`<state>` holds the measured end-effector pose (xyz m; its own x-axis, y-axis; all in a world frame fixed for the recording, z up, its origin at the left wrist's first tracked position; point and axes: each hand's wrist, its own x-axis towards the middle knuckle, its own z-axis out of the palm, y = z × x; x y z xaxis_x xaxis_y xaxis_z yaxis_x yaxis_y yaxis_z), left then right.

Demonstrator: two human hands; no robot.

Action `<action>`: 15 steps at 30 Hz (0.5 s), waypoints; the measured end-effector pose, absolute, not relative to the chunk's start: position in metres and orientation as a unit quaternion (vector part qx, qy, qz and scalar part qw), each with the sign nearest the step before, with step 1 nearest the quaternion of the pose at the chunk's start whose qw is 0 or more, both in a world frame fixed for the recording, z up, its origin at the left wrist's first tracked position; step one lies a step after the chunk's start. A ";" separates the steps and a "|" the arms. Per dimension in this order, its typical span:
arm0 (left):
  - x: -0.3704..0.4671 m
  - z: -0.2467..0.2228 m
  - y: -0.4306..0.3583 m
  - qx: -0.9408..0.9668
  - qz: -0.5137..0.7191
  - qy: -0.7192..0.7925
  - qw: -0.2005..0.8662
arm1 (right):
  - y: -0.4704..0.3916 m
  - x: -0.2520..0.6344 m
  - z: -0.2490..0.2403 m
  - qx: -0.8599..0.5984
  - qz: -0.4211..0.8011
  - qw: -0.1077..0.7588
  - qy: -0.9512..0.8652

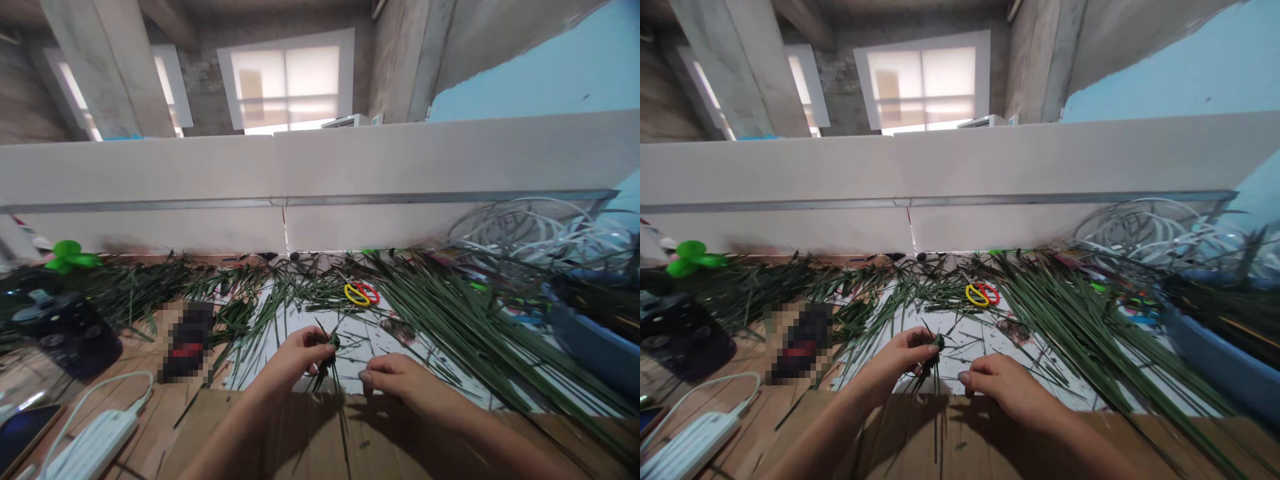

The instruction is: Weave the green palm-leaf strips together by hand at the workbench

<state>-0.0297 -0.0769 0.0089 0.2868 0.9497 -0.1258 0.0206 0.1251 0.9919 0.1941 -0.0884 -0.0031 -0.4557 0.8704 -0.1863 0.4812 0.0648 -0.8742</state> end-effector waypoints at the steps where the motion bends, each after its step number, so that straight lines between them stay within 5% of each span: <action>1: -0.030 0.009 -0.077 0.533 0.389 0.456 0.597 | -0.088 0.194 -0.003 -0.484 0.485 0.201 -0.701; 15: -0.029 0.010 -0.080 0.523 0.394 0.458 0.602 | -0.086 0.190 -0.008 -0.483 0.493 0.207 -0.693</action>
<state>-0.0288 -0.0800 0.0099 0.2708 0.9525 -0.1394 0.0052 0.1434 0.9897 0.1899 -0.0861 -0.0079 -0.4469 0.8743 -0.1894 0.4661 0.0469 -0.8835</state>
